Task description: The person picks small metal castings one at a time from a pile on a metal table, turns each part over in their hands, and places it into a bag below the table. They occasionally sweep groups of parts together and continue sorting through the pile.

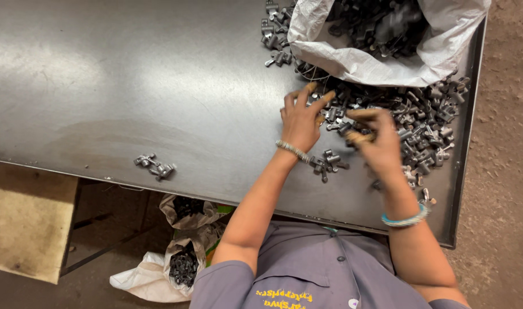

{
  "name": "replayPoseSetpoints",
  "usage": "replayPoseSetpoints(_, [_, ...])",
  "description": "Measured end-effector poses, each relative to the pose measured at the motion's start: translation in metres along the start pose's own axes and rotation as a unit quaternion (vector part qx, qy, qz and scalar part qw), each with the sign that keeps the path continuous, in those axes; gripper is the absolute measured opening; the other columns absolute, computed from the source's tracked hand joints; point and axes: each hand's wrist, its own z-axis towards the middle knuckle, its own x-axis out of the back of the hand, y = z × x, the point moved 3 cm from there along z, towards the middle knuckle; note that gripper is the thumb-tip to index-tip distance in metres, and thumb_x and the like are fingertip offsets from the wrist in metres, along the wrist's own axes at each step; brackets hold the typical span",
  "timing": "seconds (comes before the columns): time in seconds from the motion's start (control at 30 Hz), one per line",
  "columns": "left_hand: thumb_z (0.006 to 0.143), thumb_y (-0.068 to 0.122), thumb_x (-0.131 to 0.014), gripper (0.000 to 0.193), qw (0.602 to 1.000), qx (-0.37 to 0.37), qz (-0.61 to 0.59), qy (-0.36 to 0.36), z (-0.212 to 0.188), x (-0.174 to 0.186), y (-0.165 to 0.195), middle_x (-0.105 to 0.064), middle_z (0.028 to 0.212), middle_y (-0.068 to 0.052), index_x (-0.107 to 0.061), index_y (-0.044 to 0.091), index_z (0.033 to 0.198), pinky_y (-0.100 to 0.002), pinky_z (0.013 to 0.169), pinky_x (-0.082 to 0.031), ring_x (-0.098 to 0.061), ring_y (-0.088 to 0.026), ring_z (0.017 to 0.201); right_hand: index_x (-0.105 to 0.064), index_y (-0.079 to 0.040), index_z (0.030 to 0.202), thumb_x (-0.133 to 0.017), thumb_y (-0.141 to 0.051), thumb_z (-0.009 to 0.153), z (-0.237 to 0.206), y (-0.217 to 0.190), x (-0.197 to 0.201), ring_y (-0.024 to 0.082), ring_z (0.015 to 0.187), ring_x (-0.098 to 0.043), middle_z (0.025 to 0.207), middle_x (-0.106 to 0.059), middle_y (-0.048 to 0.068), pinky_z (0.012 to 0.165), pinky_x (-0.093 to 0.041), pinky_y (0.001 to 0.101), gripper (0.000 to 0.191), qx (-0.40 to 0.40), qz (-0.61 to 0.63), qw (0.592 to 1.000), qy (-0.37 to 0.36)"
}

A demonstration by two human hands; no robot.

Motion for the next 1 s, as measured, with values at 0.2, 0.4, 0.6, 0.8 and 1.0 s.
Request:
replayPoseSetpoints(0.2, [0.079, 0.022, -0.079, 0.051, 0.993, 0.065, 0.069, -0.066, 0.030, -0.026, -0.007, -0.049, 0.128, -0.012, -0.068, 0.032, 0.128, -0.057, 0.092, -0.040, -0.045, -0.036, 0.116, -0.061, -0.002, 0.109, -0.080, -0.001, 0.069, -0.008, 0.006, -0.034, 0.036, 0.102, -0.056, 0.104, -0.066, 0.014, 0.089, -0.047, 0.0463, 0.044, 0.134, -0.388, 0.911, 0.039])
replayPoseSetpoints(0.4, [0.075, 0.033, -0.084, 0.044, 0.992, 0.062, 0.068, -0.087, 0.011, -0.015, -0.016, -0.053, 0.121, -0.011, -0.073, 0.028, 0.117, -0.053, 0.090, -0.041, -0.048, -0.037, 0.110, -0.064, -0.005, 0.106, -0.086, -0.005, 0.073, -0.029, 0.030, -0.027, 0.033, 0.097, -0.060, 0.101, -0.068, 0.012, 0.086, -0.049, 0.0443, 0.039, 0.095, -0.281, 0.955, 0.006])
replayPoseSetpoints(0.6, [0.077, 0.035, -0.084, 0.040, 0.991, 0.057, 0.024, -0.118, -0.034, 0.009, -0.020, -0.057, 0.110, -0.006, -0.077, 0.028, 0.115, -0.046, 0.089, -0.041, -0.050, -0.031, 0.105, -0.058, -0.003, 0.113, -0.079, 0.001, 0.084, -0.055, 0.070, -0.005, 0.017, 0.103, -0.070, 0.114, -0.072, 0.007, 0.092, -0.058, 0.0318, 0.036, -0.050, 0.250, 0.967, 0.007])
replayPoseSetpoints(0.8, [0.080, 0.031, -0.082, 0.038, 0.998, 0.004, -0.040, -0.057, -0.071, 0.024, -0.025, -0.060, 0.113, -0.005, -0.077, 0.025, 0.117, -0.044, 0.089, -0.042, -0.052, -0.028, 0.107, -0.061, -0.003, 0.125, -0.075, -0.003, 0.092, -0.073, 0.108, 0.019, 0.019, 0.096, -0.072, 0.106, -0.074, 0.012, 0.088, -0.058, 0.0330, 0.035, -0.207, 0.505, 0.837, -0.032])
replayPoseSetpoints(1.0, [0.078, 0.026, -0.081, 0.049, 0.997, 0.037, -0.072, 0.002, -0.078, 0.038, -0.040, -0.064, 0.107, -0.005, -0.074, 0.018, 0.125, -0.041, 0.091, -0.046, -0.054, -0.027, 0.100, -0.064, -0.005, 0.122, -0.081, -0.025, 0.083, -0.080, 0.093, 0.022, 0.018, 0.087, -0.073, 0.102, -0.076, 0.008, 0.074, -0.058, 0.0305, 0.046, -0.243, 0.489, 0.834, -0.082])
